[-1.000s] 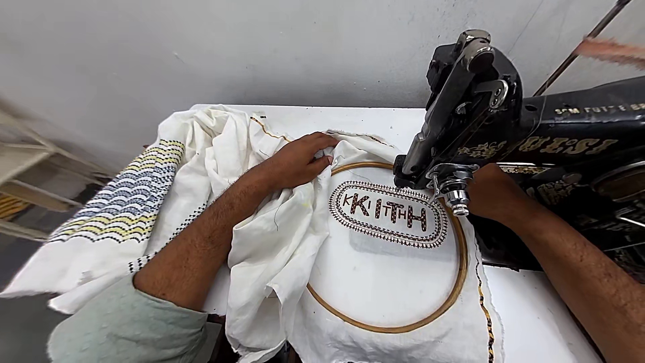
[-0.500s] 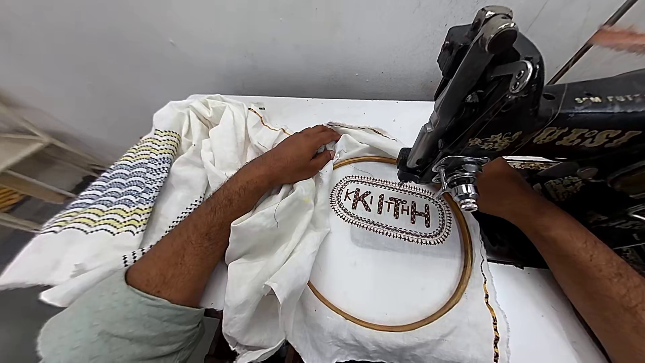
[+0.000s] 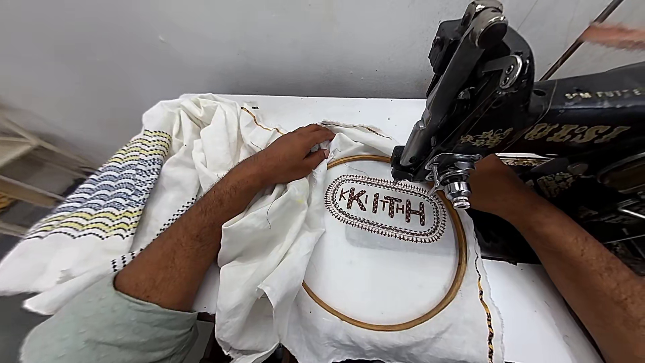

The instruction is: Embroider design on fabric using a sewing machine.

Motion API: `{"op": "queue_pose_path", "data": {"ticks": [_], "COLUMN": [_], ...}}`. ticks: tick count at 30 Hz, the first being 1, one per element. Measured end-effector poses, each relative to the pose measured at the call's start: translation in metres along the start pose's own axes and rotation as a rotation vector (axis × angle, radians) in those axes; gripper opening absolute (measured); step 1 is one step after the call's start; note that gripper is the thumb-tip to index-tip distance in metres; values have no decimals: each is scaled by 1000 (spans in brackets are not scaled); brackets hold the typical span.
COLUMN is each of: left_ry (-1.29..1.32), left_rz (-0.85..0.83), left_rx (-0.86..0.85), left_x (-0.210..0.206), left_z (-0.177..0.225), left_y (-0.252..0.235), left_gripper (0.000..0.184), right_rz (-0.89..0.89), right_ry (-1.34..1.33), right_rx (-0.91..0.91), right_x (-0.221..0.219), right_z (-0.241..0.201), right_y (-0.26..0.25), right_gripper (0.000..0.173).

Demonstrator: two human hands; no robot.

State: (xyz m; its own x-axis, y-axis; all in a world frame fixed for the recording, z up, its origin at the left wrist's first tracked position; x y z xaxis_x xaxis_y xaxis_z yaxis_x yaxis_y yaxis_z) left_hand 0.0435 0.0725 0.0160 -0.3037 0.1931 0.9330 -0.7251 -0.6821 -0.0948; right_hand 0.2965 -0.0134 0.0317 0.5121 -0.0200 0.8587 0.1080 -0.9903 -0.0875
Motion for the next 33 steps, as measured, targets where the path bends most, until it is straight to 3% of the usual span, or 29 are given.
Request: {"op": "queue_pose_path", "data": {"ticks": [33], "left_ry": [-21], "left_rz": [30], "left_rx": [-39], "left_x": [2], "left_z": [2], "left_y": [2], "left_gripper": [40], "right_rz": [20], "right_ry": [-8], "right_rx": [33], "right_x": [2], "right_z": [-5], "right_y": [2], "right_gripper": [19]}}
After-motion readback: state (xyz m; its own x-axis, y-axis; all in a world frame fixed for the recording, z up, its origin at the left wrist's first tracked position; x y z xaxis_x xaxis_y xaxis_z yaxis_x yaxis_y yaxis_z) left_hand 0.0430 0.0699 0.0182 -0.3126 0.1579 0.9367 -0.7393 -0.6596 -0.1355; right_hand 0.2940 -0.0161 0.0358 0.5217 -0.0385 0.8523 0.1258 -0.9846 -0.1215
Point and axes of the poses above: each hand's wrist, its own y-axis away from the middle knuckle, its own x-axis out of the back of the hand, z = x × y, the point moved 9 cm from there along -y, towards the middle knuckle, and after that the axes turned 3 degrees about -z, right-handed, at the moved point
